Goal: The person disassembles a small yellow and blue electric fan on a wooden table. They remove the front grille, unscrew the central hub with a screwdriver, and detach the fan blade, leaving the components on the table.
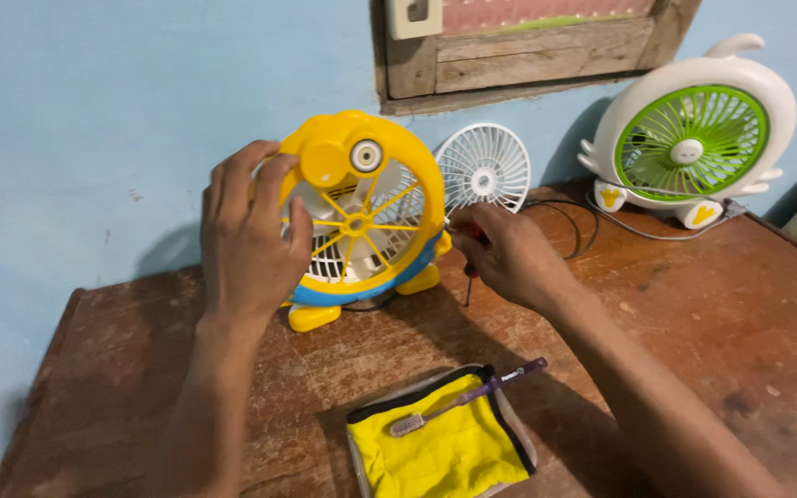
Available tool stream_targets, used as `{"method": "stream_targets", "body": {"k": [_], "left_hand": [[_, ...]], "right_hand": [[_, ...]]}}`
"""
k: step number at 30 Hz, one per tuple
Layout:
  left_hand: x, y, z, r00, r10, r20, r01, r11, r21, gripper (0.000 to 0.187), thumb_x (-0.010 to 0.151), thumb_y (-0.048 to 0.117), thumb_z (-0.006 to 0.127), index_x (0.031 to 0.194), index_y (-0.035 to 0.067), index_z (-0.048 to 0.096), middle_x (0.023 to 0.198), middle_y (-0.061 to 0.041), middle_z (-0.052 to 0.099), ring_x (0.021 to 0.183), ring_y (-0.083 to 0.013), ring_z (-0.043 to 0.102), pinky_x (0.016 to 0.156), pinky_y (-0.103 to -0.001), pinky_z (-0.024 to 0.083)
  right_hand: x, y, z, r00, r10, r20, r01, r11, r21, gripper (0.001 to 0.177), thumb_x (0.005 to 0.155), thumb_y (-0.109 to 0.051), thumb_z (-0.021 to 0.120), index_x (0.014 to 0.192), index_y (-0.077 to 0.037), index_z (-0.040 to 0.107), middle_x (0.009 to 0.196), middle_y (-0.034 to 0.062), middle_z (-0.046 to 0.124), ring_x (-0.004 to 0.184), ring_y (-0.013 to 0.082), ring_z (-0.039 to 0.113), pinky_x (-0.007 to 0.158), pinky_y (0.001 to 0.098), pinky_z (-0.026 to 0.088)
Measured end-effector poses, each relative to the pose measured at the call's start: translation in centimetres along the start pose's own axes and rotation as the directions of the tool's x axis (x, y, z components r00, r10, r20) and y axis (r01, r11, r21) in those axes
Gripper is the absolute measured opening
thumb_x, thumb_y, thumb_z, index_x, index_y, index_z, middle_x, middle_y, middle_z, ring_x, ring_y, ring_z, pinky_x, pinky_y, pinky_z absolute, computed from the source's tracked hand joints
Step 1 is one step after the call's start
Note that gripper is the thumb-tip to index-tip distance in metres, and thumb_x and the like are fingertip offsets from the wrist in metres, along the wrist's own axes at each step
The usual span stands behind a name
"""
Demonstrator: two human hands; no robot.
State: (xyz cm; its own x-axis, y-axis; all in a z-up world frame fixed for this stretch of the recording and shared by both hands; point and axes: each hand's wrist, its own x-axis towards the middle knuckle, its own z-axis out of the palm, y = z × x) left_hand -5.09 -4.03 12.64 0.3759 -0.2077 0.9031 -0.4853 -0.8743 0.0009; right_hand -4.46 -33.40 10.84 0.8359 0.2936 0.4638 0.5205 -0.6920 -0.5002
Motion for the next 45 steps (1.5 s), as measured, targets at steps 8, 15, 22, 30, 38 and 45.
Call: {"method": "stream_targets", "body": {"k": [8, 15, 22, 30, 38, 45], "left_hand": [[-1.1, -1.0, -0.9, 0.994, -0.051, 0.102, 0.045, 0.998, 0.052, 0.072, 0.084, 0.007, 0.076, 0.149, 0.013, 0.045, 0.142, -0.018, 0.05, 0.124, -0.0398, 0.058, 0.098, -0.051, 0.055], [-2.1, -2.5, -0.3, 0.95, -0.183, 0.255, 0.185, 0.983, 0.017, 0.09, 0.091, 0.014, 0.074, 0.162, 0.034, 0.024, 0.136, -0.018, 0.053, 0.106, -0.0431, 0.069, 0.081, -0.054, 0.062], [-2.9, -4.0, 0.1, 0.953, -0.201, 0.227, 0.201, 0.979, 0.023, 0.09, 0.09, 0.015, 0.075, 0.162, 0.035, 0.025, 0.134, -0.016, 0.056, 0.105, -0.0413, 0.07, 0.083, -0.052, 0.061], [-3.1, -5.5, 0.0, 0.919, -0.268, 0.289, 0.277, 0.961, 0.01, 0.089, 0.094, 0.017, 0.074, 0.164, 0.033, 0.02, 0.136, -0.018, 0.055, 0.097, -0.036, 0.072, 0.083, -0.049, 0.062], [-3.3, -5.7, 0.2, 0.927, -0.255, 0.275, 0.258, 0.966, 0.025, 0.091, 0.095, 0.017, 0.074, 0.164, 0.034, 0.018, 0.137, -0.018, 0.055, 0.103, -0.036, 0.071, 0.087, -0.049, 0.061], [-3.4, -6.1, 0.1, 0.945, -0.211, 0.249, 0.22, 0.975, -0.008, 0.093, 0.095, 0.014, 0.074, 0.166, 0.034, 0.017, 0.139, -0.018, 0.054, 0.113, -0.0381, 0.068, 0.093, -0.049, 0.06]], "right_hand": [[-1.9, 0.4, 1.0, 0.995, 0.088, 0.056, -0.073, 0.97, -0.232, 0.042, 0.09, -0.016, 0.061, 0.13, -0.011, 0.05, 0.088, 0.0169, 0.071, 0.081, 0.0407, 0.07, 0.07, 0.0532, 0.053], [-4.0, 3.0, 3.3, 0.975, -0.109, -0.192, 0.105, 0.994, -0.031, 0.049, 0.09, -0.005, 0.065, 0.134, -0.003, 0.045, 0.089, 0.0135, 0.067, 0.072, 0.0291, 0.069, 0.066, 0.0418, 0.055], [-5.1, 4.9, 4.7, 0.912, -0.235, -0.337, 0.226, 0.972, -0.065, 0.053, 0.092, -0.001, 0.067, 0.138, 0.0, 0.04, 0.098, 0.0137, 0.067, 0.079, 0.0278, 0.068, 0.072, 0.0404, 0.055], [-5.2, 4.6, 4.9, 0.93, -0.246, -0.273, 0.229, 0.969, -0.093, 0.05, 0.091, -0.002, 0.069, 0.134, -0.001, 0.043, 0.091, 0.0116, 0.067, 0.071, 0.0257, 0.068, 0.065, 0.0388, 0.054], [-5.4, 4.6, 4.9, 0.934, -0.237, -0.268, 0.209, 0.969, -0.128, 0.047, 0.092, -0.004, 0.071, 0.132, -0.002, 0.045, 0.092, 0.0126, 0.067, 0.074, 0.0257, 0.07, 0.067, 0.0383, 0.055], [-5.2, 5.1, 4.6, 0.942, -0.15, -0.299, 0.165, 0.986, 0.026, 0.045, 0.094, -0.001, 0.07, 0.128, 0.002, 0.041, 0.101, 0.0136, 0.067, 0.082, 0.0218, 0.071, 0.071, 0.033, 0.059]]}}
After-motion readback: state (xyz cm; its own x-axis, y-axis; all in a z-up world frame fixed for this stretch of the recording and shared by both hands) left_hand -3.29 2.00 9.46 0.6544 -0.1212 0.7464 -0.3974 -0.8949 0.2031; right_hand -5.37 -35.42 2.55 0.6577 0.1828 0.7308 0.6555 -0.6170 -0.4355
